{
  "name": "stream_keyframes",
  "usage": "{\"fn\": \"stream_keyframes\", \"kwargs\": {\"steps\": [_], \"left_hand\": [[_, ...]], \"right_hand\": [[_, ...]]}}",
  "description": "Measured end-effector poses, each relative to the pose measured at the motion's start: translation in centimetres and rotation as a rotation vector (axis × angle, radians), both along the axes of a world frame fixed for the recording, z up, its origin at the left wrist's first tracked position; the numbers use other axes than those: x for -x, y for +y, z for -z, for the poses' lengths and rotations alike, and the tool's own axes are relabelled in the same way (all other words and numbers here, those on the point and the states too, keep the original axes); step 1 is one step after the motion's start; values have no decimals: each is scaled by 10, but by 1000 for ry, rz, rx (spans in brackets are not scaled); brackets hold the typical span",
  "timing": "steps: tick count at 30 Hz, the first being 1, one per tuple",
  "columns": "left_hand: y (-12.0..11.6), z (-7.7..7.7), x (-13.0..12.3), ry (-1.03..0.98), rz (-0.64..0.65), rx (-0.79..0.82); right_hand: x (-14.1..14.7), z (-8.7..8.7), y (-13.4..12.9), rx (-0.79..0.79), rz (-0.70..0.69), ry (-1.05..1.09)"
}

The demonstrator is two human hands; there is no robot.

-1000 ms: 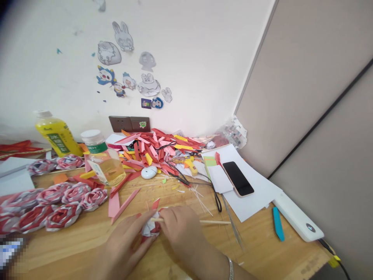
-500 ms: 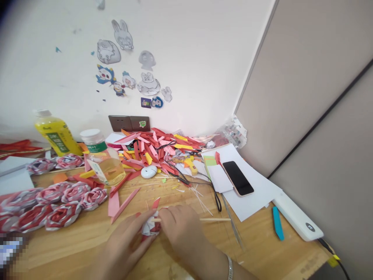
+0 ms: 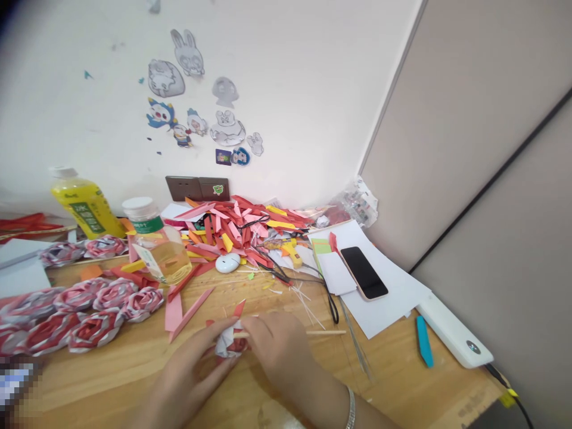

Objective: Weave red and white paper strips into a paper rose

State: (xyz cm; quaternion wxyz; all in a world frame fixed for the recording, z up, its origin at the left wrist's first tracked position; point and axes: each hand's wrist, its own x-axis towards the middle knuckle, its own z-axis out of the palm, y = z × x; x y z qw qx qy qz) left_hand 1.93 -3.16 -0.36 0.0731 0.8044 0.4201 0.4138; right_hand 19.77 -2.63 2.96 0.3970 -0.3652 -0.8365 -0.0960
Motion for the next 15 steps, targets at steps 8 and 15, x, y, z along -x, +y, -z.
{"fn": "stream_keyframes", "kwargs": {"steps": [8, 15], "left_hand": [[0, -5, -1, -88, -24, 75], [-1, -1, -1, -108, -13, 83]], "right_hand": [[-4, 3, -2, -49, -58, -80], [-3, 1, -3, 66, -91, 12]]}}
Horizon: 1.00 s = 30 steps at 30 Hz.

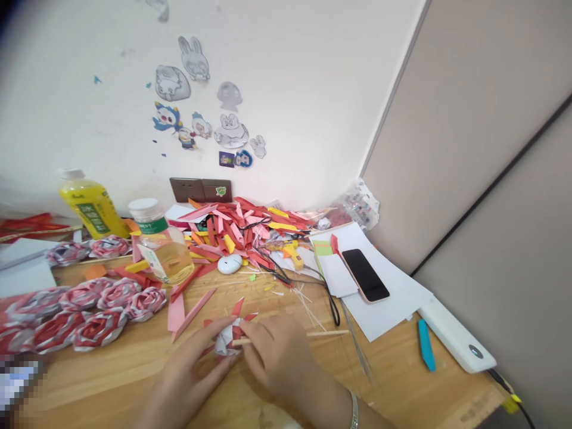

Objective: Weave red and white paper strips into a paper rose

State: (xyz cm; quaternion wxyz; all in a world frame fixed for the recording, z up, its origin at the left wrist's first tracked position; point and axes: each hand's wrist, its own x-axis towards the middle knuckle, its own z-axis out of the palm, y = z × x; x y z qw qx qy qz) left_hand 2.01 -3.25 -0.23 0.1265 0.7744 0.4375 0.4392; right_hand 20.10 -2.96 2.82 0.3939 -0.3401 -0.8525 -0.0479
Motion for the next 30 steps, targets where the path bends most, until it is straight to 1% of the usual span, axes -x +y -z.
{"fn": "stream_keyframes", "kwargs": {"steps": [3, 6, 9, 12, 15, 17, 20, 22, 24, 28, 30], "left_hand": [[1, 2, 1, -54, 56, 82], [1, 3, 1, -137, 104, 181], [1, 5, 0, -228, 76, 242], [1, 6, 0, -332, 33, 265], [2, 1, 0, -388, 15, 316], [4, -5, 0, -418, -3, 390], [6, -13, 0, -428, -34, 483], [7, -16, 0, -391, -46, 521], [7, -19, -1, -360, -31, 541], [5, -22, -3, -368, 37, 587], [4, -22, -3, -378, 29, 616]], "right_hand": [[-2, -2, 2, 92, 22, 43], [-5, -2, 7, 134, 71, 69], [-7, -2, 11, 159, 95, 74], [-6, -2, 12, 185, 92, 67], [-6, 0, 11, 184, 115, 56], [-6, 2, 12, 156, 144, 46], [-5, 4, 11, 96, 181, 41], [-4, 4, 10, 67, 197, 53], [-2, 4, 9, 53, 197, 69], [-1, 7, 6, 78, 170, 69], [0, 9, 5, 108, 152, 56]]}}
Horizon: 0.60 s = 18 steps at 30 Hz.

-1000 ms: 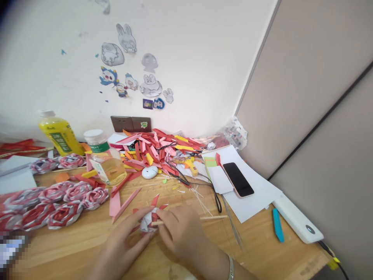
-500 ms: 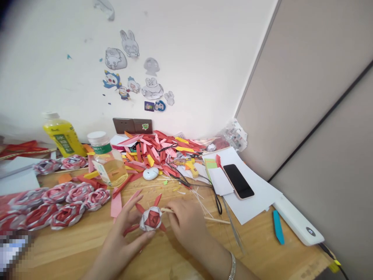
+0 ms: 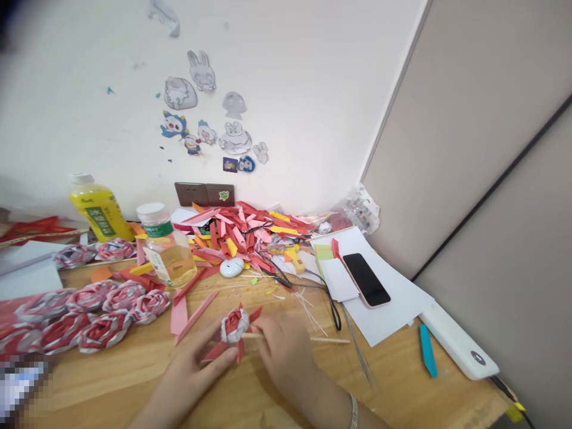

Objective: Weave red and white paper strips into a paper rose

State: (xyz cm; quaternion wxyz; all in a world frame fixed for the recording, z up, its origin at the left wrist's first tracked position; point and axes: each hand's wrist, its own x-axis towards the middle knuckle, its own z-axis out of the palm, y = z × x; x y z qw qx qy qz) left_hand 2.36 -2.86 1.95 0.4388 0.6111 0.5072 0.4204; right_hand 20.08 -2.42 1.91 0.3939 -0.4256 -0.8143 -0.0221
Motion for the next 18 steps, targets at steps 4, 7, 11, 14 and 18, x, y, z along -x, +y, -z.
{"fn": "stream_keyframes", "kwargs": {"steps": [4, 7, 11, 14, 18], "left_hand": [[1, 4, 2, 40, -42, -46], [2, 8, 4, 123, -26, -207], [3, 18, 6, 256, 55, -427], [3, 25, 8, 348, 89, -531], [3, 25, 11, 462, 114, -657]], "right_hand": [[2, -3, -3, 36, -79, -28], [0, -11, -5, 73, -111, 9], [-6, -20, -1, 57, -80, 44], [-8, -22, 3, 20, -107, -97], [-8, -23, 5, -35, -129, -202]]}}
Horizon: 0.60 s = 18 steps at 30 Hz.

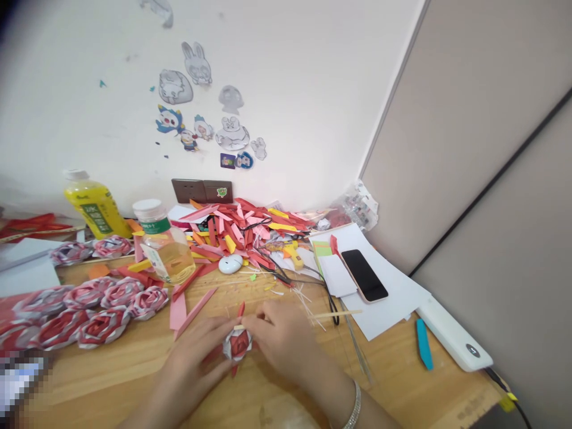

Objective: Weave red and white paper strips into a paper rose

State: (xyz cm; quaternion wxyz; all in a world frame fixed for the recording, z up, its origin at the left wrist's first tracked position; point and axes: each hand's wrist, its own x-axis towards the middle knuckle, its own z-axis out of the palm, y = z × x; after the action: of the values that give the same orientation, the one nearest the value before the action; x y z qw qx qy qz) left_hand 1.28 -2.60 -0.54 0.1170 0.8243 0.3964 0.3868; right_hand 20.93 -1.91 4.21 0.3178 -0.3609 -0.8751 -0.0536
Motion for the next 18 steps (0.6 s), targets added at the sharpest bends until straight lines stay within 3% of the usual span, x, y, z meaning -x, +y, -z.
{"fn": "stream_keyframes", "kwargs": {"steps": [5, 10, 18], "left_hand": [[3, -8, 4, 139, 46, -126], [4, -11, 2, 176, 69, -141], [0, -14, 2, 192, 78, -173]], "right_hand": [[-2, 0, 1, -75, -41, -50], [-1, 3, 3, -176, -77, -61], [-1, 6, 0, -89, -96, -55]]}}
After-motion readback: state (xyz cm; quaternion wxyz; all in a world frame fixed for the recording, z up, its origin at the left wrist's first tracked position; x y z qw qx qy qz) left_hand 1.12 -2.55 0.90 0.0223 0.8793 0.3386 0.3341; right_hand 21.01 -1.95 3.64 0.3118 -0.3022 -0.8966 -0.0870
